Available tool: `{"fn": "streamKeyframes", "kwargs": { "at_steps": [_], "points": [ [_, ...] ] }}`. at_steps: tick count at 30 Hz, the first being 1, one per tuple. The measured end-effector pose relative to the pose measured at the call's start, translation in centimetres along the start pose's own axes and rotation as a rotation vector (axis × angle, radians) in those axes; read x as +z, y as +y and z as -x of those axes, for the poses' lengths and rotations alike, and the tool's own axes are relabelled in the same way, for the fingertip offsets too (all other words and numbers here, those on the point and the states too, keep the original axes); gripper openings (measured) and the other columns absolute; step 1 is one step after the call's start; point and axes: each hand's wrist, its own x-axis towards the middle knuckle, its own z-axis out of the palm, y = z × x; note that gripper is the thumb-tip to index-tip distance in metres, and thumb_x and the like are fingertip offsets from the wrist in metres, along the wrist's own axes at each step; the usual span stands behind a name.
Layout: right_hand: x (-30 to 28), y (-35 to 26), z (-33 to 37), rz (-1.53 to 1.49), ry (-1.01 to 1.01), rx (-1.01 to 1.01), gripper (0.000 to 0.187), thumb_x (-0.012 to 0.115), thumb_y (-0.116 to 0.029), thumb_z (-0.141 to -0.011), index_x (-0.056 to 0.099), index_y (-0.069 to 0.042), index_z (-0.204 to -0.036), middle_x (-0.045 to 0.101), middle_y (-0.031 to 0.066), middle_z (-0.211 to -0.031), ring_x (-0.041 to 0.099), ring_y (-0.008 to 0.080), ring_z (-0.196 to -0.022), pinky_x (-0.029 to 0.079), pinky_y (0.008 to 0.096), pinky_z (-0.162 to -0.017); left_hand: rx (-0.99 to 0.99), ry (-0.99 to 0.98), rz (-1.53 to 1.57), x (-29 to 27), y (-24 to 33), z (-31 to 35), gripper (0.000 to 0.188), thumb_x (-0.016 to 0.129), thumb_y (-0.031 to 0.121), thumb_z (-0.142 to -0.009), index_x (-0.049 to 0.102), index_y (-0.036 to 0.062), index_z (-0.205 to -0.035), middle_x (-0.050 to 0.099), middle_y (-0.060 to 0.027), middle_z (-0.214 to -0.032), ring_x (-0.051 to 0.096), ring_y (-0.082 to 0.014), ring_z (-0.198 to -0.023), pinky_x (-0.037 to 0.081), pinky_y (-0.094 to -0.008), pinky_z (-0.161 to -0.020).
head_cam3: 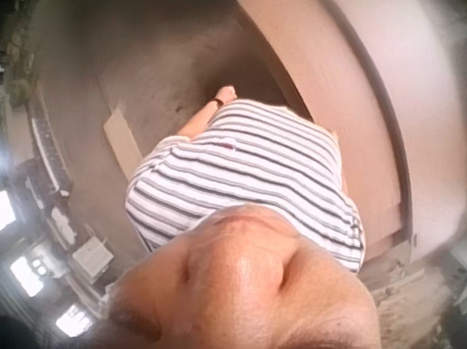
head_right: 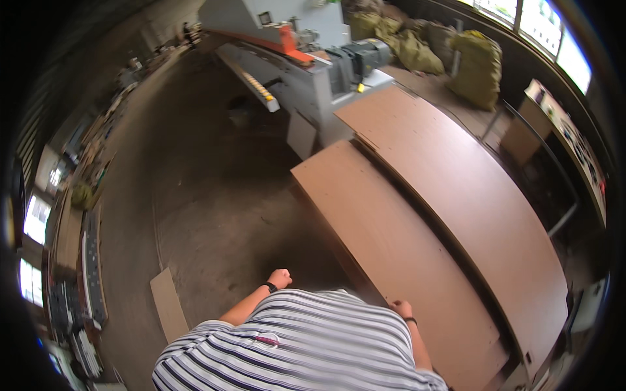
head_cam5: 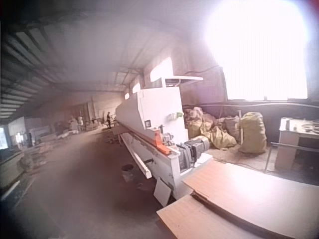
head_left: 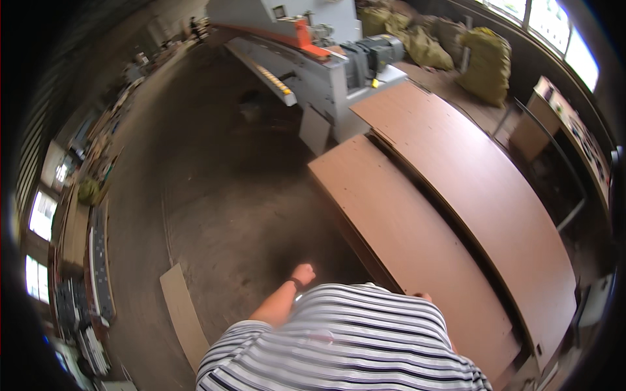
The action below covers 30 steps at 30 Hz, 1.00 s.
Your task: The person lifts wooden panels one at a time and stacks them on top of one another in a workshop.
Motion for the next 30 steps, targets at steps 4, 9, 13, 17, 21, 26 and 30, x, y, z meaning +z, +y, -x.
{"fn": "streamKeyframes", "kwargs": {
  "at_steps": [4, 9, 13, 17, 21, 26, 30],
  "points": [
    [-0.3, -0.1, -0.8, 0.045, -0.131, -0.003, 0.027, 0.056, -0.023, -0.068, 0.065, -0.003, -0.084, 0.063, 0.0174, -0.082, 0.061, 0.0278, -0.080, 0.047, 0.0333, -0.074, 0.017, -0.033, -0.100, 0.1, -0.3, 0.0, 0.014, 0.056, 0.016, -0.061, 0.056, 0.0024, -0.064, 0.057, -0.0183, -0.069, 0.055, -0.0336, -0.067, 0.045, -0.0386, -0.060],
    [-0.9, -1.3, -0.4, 0.050, -0.139, 0.025, 0.029, 0.054, -0.022, -0.068, 0.064, 0.000, -0.085, 0.062, 0.0192, -0.084, 0.060, 0.0292, -0.082, 0.046, 0.0334, -0.075, -0.009, -0.072, -0.125, -0.2, -0.5, -0.1, 0.019, 0.056, 0.019, -0.061, 0.056, 0.0011, -0.066, 0.057, -0.0187, -0.072, 0.056, -0.0340, -0.071, 0.045, -0.0387, -0.063],
    [-1.2, -1.8, 0.2, 0.041, -0.139, 0.031, 0.028, 0.054, -0.021, -0.069, 0.064, 0.001, -0.085, 0.062, 0.0198, -0.084, 0.060, 0.0293, -0.081, 0.046, 0.0334, -0.075, -0.017, -0.070, -0.135, 0.1, -0.9, -0.6, 0.019, 0.057, 0.019, -0.062, 0.057, 0.0006, -0.066, 0.057, -0.0191, -0.073, 0.056, -0.0346, -0.072, 0.046, -0.0392, -0.064],
    [-0.9, -1.6, 0.0, 0.066, -0.132, 0.026, 0.027, 0.054, -0.020, -0.070, 0.064, -0.001, -0.086, 0.061, 0.0189, -0.087, 0.059, 0.0300, -0.084, 0.046, 0.0343, -0.077, -0.018, -0.079, -0.068, 0.5, -1.1, -0.9, 0.016, 0.059, 0.015, -0.059, 0.051, 0.0013, -0.061, 0.054, -0.0163, -0.063, 0.053, -0.0296, -0.060, 0.043, -0.0365, -0.058],
    [-0.4, -0.6, -0.6, 0.095, -0.090, 0.026, 0.027, 0.055, -0.026, -0.070, 0.065, -0.004, -0.084, 0.063, 0.0163, -0.084, 0.060, 0.0285, -0.080, 0.047, 0.0339, -0.075, -0.047, -0.074, -0.039, 0.7, -1.2, -1.0, 0.017, 0.061, 0.014, -0.059, 0.049, 0.0021, -0.059, 0.051, -0.0138, -0.057, 0.050, -0.0252, -0.054, 0.041, -0.0348, -0.054],
    [-0.1, 0.2, -0.8, 0.086, -0.092, 0.025, 0.027, 0.055, -0.025, -0.069, 0.065, -0.004, -0.084, 0.063, 0.0164, -0.083, 0.060, 0.0284, -0.080, 0.047, 0.0338, -0.075, -0.076, -0.084, -0.005, 0.6, -1.1, -0.9, 0.017, 0.061, 0.014, -0.059, 0.047, 0.0031, -0.057, 0.050, -0.0124, -0.056, 0.048, -0.0245, -0.053, 0.041, -0.0344, -0.054],
    [-0.2, 0.4, -0.6, 0.091, -0.106, 0.019, 0.028, 0.054, -0.025, -0.069, 0.065, -0.004, -0.085, 0.063, 0.0165, -0.083, 0.060, 0.0285, -0.080, 0.047, 0.0340, -0.074, -0.084, -0.070, -0.044, 0.5, -0.7, -0.7, 0.018, 0.061, 0.014, -0.060, 0.046, 0.0038, -0.059, 0.050, -0.0119, -0.057, 0.048, -0.0242, -0.054, 0.041, -0.0344, -0.055]
  ]
}}
